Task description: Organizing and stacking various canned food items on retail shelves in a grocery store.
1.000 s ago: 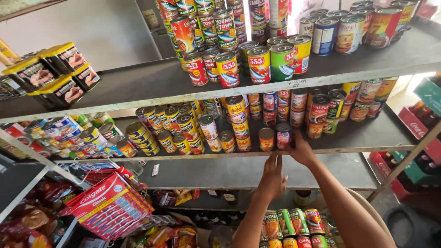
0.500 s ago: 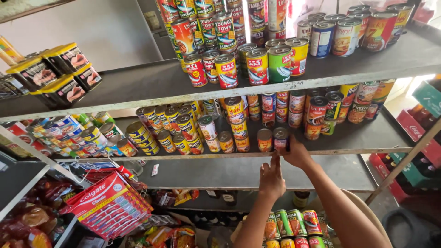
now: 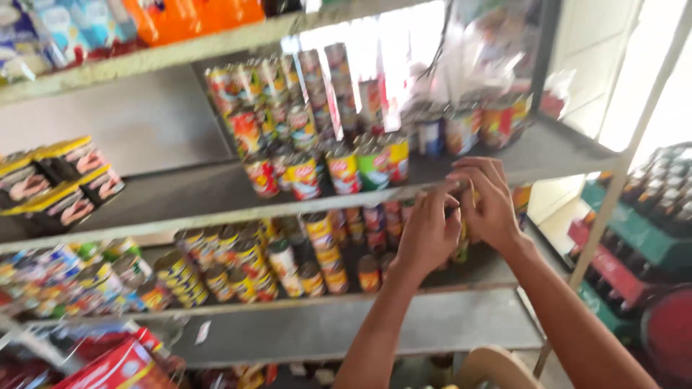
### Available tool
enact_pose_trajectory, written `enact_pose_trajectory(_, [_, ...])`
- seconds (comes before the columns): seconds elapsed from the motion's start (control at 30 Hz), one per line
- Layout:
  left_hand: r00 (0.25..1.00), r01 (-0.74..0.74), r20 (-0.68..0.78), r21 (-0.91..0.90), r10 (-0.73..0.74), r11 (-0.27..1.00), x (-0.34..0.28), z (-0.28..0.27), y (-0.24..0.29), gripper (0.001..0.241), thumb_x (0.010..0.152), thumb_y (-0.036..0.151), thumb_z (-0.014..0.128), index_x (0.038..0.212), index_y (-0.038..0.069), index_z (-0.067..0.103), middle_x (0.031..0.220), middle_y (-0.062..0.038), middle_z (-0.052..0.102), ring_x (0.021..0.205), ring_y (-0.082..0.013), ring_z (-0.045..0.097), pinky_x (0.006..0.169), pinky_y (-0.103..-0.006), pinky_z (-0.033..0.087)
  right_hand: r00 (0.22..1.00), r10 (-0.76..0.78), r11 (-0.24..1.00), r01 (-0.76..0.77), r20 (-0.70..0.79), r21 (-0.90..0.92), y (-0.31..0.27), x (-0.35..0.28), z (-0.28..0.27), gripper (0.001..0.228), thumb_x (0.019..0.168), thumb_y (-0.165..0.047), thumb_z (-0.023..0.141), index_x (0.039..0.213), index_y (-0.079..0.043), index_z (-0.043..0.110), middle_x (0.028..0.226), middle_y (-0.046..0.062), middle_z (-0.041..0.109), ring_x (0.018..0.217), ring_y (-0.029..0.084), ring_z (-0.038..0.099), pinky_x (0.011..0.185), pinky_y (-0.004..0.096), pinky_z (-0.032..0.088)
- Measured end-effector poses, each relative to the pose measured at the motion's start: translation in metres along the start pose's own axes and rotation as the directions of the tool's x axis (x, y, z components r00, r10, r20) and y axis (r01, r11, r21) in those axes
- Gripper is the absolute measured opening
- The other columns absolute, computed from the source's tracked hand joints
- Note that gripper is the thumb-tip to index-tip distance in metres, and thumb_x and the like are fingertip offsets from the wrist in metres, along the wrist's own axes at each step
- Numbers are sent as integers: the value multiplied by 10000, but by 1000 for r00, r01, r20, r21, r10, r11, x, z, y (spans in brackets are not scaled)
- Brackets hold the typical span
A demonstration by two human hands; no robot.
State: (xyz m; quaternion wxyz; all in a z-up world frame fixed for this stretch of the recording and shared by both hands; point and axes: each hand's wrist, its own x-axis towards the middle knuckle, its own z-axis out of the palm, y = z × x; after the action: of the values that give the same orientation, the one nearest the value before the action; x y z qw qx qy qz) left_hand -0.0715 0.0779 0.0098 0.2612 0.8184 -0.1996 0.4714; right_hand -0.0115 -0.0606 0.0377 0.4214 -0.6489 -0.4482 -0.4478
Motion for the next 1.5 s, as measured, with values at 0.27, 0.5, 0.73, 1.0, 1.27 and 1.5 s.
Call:
enact_pose_trajectory(0.27, [950, 186, 193, 283, -246, 941, 89, 65, -28, 526, 989, 366, 509, 1401, 41, 545, 1241, -214, 674, 1186, -390, 610, 1025, -544, 461, 952, 189, 972, -145, 241, -187, 133, 35, -21, 450, 857, -66, 648, 1299, -96, 569, 1247, 220, 589, 1213, 440, 527, 1049, 522, 429])
enact_pose_trajectory(0.5, [653, 326, 486, 512, -581, 794, 109, 79, -75, 691, 873, 615, 437, 1440, 236, 546, 1522, -54, 508, 1409, -292, 469, 1172, -516, 330, 911, 266, 954, -201, 317, -223, 143, 50, 2, 710, 827, -129, 682, 1476, -128, 395, 1421, 285, 456, 1303, 509, 444, 1053, 574, 418])
enact_pose_trajectory(0.73, [747, 308, 417, 474, -519, 825, 100, 81, -81, 698, 881, 629, 486, 1468, 252, 528, 1538, -50, 517, 1418, -343, 453, 1166, -512, 348, 935, 215, 967, -163, 282, -197, 164, 68, 29, 705, 838, -148, 703, 1478, -94, 415, 1395, 306, 460, 1273, 529, 489, 995, 555, 473])
enact_pose_trajectory(1.0, [789, 390, 285, 452, -544, 802, 95, 78, -70, 912, 832, 648, 588, 1584, 178, 378, 1420, -236, 584, 1340, -419, 543, 1101, -527, 454, 909, 349, 937, -340, 229, -79, 178, 63, 18, 362, 851, -239, 801, 1079, -47, 595, 909, 156, 706, 837, 330, 725, 743, 434, 553])
enact_pose_trajectory(1.27, [983, 185, -26, 152, -183, 971, 82, 60, -42, 1032, 788, 582, 752, 1585, 79, 330, 1531, -236, 497, 1370, -438, 501, 1020, -534, 478, 912, 375, 860, -409, 168, 304, 128, 47, -20, 323, 937, -151, 803, 1060, -60, 519, 965, 57, 659, 865, 138, 685, 699, 300, 547])
enact_pose_trajectory(1.5, [986, 119, -27, -589, -167, 799, 37, 32, -30, 789, 863, 252, 847, 1530, 49, 478, 1468, -168, 590, 1342, -297, 601, 1146, -388, 498, 925, 323, 634, -367, 198, 680, 33, 13, -35, 520, 933, -69, 742, 1294, -130, 372, 1261, 12, 587, 1124, 83, 645, 860, 253, 561])
